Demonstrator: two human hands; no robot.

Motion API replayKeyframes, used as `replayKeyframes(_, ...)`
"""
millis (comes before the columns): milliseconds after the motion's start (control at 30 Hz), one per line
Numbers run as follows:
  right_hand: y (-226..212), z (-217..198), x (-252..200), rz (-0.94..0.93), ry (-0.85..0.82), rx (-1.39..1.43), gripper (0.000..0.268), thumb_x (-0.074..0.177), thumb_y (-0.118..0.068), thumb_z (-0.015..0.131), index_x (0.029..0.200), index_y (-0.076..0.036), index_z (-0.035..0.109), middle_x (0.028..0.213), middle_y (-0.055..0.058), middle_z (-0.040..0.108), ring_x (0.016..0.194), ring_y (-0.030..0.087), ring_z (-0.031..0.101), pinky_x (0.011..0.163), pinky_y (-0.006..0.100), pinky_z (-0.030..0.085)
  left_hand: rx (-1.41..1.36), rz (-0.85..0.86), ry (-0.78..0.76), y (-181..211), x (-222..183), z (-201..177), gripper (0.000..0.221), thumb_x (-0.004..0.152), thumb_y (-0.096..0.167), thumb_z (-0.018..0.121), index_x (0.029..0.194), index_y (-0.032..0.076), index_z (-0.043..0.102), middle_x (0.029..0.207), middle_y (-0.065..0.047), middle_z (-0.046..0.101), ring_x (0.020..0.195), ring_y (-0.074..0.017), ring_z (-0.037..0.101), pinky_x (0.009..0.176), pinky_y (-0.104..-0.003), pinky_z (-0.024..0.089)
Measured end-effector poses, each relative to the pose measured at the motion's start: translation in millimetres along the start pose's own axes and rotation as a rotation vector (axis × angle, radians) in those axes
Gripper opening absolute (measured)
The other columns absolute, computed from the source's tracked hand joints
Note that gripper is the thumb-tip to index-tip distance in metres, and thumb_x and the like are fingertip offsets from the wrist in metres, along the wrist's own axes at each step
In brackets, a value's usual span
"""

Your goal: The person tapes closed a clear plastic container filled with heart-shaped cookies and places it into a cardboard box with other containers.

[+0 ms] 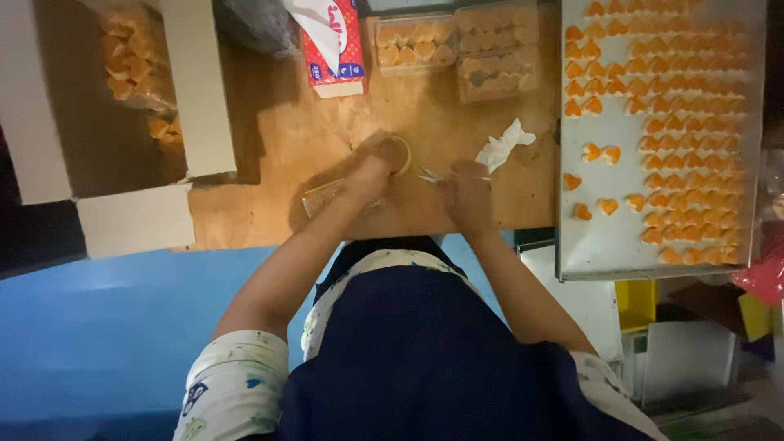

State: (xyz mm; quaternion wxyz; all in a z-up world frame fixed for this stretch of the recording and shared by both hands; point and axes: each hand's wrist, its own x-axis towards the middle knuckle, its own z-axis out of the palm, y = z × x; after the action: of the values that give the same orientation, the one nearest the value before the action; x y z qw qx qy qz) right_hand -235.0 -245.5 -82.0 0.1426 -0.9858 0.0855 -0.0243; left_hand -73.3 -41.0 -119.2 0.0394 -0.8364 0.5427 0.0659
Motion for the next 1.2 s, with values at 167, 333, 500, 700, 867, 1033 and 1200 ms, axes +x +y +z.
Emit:
replayKeyframes(167, 32, -6, -44, 0.100, 0.054, 0.013, 0.027, 0.097, -0.026, 0.067, 0.120, -0.013, 0.062, 0.099, 0.012, 0.061, 0.075, 0.035, 0.072, 0.069, 0.046, 0.058, -0.444, -0.172, 0.008, -12, 13, -20, 0.017, 0.084, 0.012, 0.065, 0.079, 0.008, 0.081, 0.070, -0.015, 0.072, 0.075, -0.0364, 0.074, 0.066, -0.045, 0.056)
replayKeyframes(333, 34, -11, -45, 0.003, -0.034, -0.152, 0.024, 0.098, -0.029, 0.066, 0.116, -0.014, 0.065, 0.079, 0.010, 0.069, 0.065, 0.028, 0.072, 0.064, 0.041, 0.057, -0.458, -0.249, -0.079, -12, 14, -33, 0.018, 0.092, 0.026, 0.064, 0.089, 0.030, 0.081, 0.078, -0.004, 0.073, 0.085, -0.0298, 0.075, 0.074, -0.042, 0.059)
replayKeyframes(500, 26, -29, -39, 0.034, -0.258, -0.046, 0.036, 0.091, -0.019, 0.067, 0.126, -0.013, 0.063, 0.094, 0.017, 0.069, 0.077, 0.035, 0.075, 0.065, 0.045, 0.061, -0.474, -0.229, -0.172, -11, 23, -33, 0.020, 0.077, 0.020, 0.072, 0.090, 0.031, 0.082, 0.085, -0.004, 0.077, 0.090, -0.0303, 0.076, 0.078, -0.042, 0.060)
replayKeyframes(700, 38, -26, -19, 0.065, -0.484, 0.235, 0.036, 0.094, -0.011, 0.063, 0.130, -0.008, 0.060, 0.085, 0.017, 0.068, 0.073, 0.034, 0.074, 0.062, 0.041, 0.060, -0.453, -0.106, -0.205, -8, 42, -20, 0.021, 0.068, 0.012, 0.079, 0.084, 0.023, 0.082, 0.087, -0.003, 0.079, 0.092, -0.0304, 0.077, 0.084, -0.037, 0.055)
replayKeyframes(867, 50, -20, 0, 0.233, -0.574, 0.414, 0.035, 0.087, -0.024, 0.070, 0.119, -0.013, 0.068, 0.091, 0.016, 0.074, 0.084, 0.035, 0.074, 0.069, 0.041, 0.057, -0.406, -0.104, -0.464, -14, 54, -47, 0.026, 0.070, 0.010, 0.080, 0.092, 0.022, 0.083, 0.101, -0.004, 0.078, 0.107, -0.0344, 0.071, 0.099, -0.043, 0.050)
replayKeyframes(1033, -28, -136, 24, 0.537, -0.593, 0.742, 0.039, 0.096, -0.028, 0.050, 0.126, -0.017, 0.074, 0.114, 0.024, 0.073, 0.109, 0.044, 0.069, 0.090, 0.051, 0.056, -0.300, -0.199, -0.233, -6, 45, -23, 0.017, 0.067, 0.027, 0.089, 0.079, 0.035, 0.080, 0.073, -0.001, 0.076, 0.077, -0.0341, 0.077, 0.066, -0.051, 0.059)
replayKeyframes(1200, 21, -102, 39, 0.711, -0.600, 1.762, 0.059, 0.098, -0.056, 0.055, 0.139, -0.014, 0.048, 0.121, 0.014, 0.059, 0.113, 0.029, 0.062, 0.099, 0.046, 0.053, -0.375, -0.244, -0.295, -5, 41, -34, 0.024, 0.076, 0.017, 0.088, 0.098, 0.022, 0.080, 0.098, -0.001, 0.079, 0.101, -0.0330, 0.075, 0.087, -0.053, 0.056)
